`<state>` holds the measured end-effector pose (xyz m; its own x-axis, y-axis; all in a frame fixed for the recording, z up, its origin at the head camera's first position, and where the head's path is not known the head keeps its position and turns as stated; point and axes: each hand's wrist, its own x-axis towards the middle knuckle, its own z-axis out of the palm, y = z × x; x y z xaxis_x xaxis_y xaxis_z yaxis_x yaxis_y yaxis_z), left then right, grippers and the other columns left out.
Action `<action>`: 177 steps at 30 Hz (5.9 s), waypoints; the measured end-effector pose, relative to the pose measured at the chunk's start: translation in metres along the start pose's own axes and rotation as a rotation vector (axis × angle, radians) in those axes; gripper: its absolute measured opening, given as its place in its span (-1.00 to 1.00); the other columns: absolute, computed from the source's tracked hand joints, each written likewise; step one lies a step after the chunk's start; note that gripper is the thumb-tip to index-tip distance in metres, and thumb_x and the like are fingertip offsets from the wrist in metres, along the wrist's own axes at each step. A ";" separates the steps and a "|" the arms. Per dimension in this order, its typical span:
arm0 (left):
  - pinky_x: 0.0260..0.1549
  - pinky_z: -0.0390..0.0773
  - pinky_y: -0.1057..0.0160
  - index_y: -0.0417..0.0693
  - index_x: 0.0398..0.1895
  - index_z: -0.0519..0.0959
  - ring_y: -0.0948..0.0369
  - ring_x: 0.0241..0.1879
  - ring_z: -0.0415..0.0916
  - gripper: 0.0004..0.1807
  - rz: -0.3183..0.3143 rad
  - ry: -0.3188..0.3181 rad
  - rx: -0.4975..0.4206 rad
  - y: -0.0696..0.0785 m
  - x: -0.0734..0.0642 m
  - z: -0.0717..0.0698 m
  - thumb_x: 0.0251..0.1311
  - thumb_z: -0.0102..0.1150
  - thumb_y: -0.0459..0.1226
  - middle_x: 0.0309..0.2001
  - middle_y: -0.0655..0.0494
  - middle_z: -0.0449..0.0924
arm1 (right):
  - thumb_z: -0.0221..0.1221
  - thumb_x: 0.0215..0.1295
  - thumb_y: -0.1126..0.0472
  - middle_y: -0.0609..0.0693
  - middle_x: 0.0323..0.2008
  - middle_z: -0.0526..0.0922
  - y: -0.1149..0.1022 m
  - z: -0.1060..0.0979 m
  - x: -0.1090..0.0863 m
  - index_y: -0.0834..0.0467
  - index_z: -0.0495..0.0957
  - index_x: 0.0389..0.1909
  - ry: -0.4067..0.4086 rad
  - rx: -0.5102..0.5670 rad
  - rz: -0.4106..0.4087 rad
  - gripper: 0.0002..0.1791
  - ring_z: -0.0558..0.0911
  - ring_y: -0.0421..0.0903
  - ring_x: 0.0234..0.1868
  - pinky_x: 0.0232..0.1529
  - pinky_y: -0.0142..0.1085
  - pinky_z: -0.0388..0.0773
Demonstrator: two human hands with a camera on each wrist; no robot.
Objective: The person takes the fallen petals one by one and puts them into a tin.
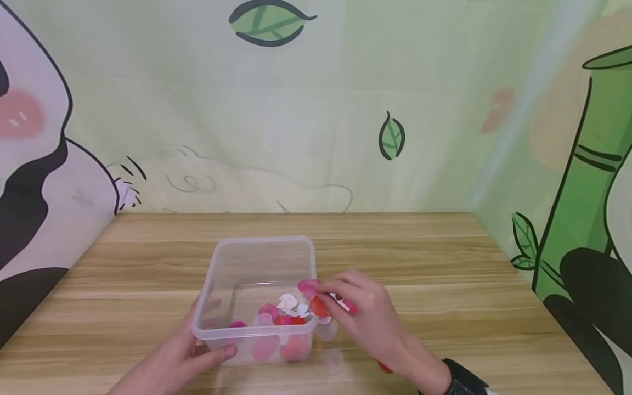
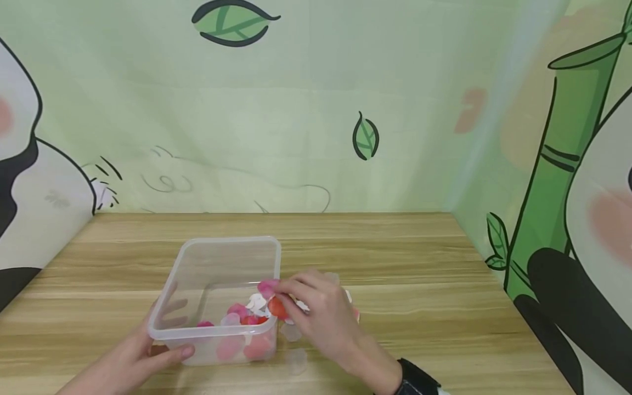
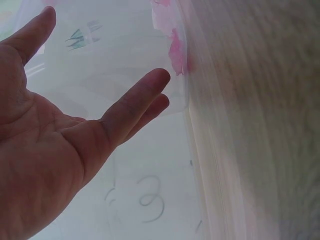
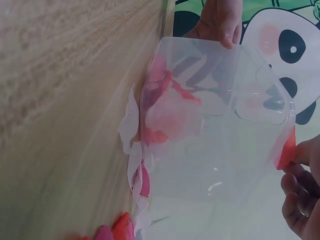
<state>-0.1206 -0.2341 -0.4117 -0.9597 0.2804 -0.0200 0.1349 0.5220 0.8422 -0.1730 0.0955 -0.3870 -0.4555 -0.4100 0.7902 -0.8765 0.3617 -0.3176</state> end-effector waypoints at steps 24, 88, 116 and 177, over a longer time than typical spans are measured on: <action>0.07 0.52 -0.28 0.44 0.66 -0.35 -0.37 0.37 0.25 0.22 -0.049 -0.032 -0.015 -0.001 0.003 -0.002 0.26 0.43 -0.06 0.51 -0.39 0.05 | 0.37 0.20 0.49 -0.03 -0.10 0.70 0.005 -0.010 0.000 0.19 0.72 -0.09 -0.051 -0.051 0.059 -0.72 0.68 -0.11 -0.07 -0.04 -0.31 0.64; 0.13 0.46 -0.29 0.35 0.67 -0.30 -0.28 0.34 0.33 0.21 0.011 -0.004 0.017 -0.002 0.000 0.001 0.24 0.45 -0.04 0.48 -0.34 0.15 | 0.50 0.15 0.32 -0.18 -0.39 0.65 0.021 -0.015 -0.011 0.10 0.75 -0.34 -0.668 -0.162 0.255 -0.88 0.59 -0.24 -0.34 -0.25 -0.37 0.59; 0.13 0.49 -0.25 0.38 0.67 -0.31 -0.26 0.33 0.34 0.21 0.000 -0.006 0.018 -0.001 0.000 0.000 0.24 0.44 -0.03 0.50 -0.32 0.12 | 0.49 0.07 0.48 -0.10 -0.26 0.74 0.008 -0.020 0.002 0.15 0.77 -0.21 -0.072 -0.014 0.012 -0.72 0.67 -0.18 -0.24 -0.21 -0.46 0.62; 0.10 0.54 -0.08 0.30 0.68 -0.27 -0.17 0.28 0.42 0.21 0.024 0.009 0.029 -0.001 -0.002 0.002 0.22 0.46 -0.03 0.47 -0.31 0.19 | 0.45 0.19 0.30 -0.31 -0.58 0.43 0.008 0.000 -0.022 -0.03 0.58 -0.53 -0.912 -0.165 0.308 -0.74 0.40 -0.34 -0.51 -0.45 -0.46 0.42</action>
<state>-0.1183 -0.2339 -0.4131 -0.9582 0.2862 0.0052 0.1654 0.5387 0.8261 -0.1695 0.1072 -0.4070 -0.6670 -0.7437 -0.0461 -0.6981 0.6453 -0.3101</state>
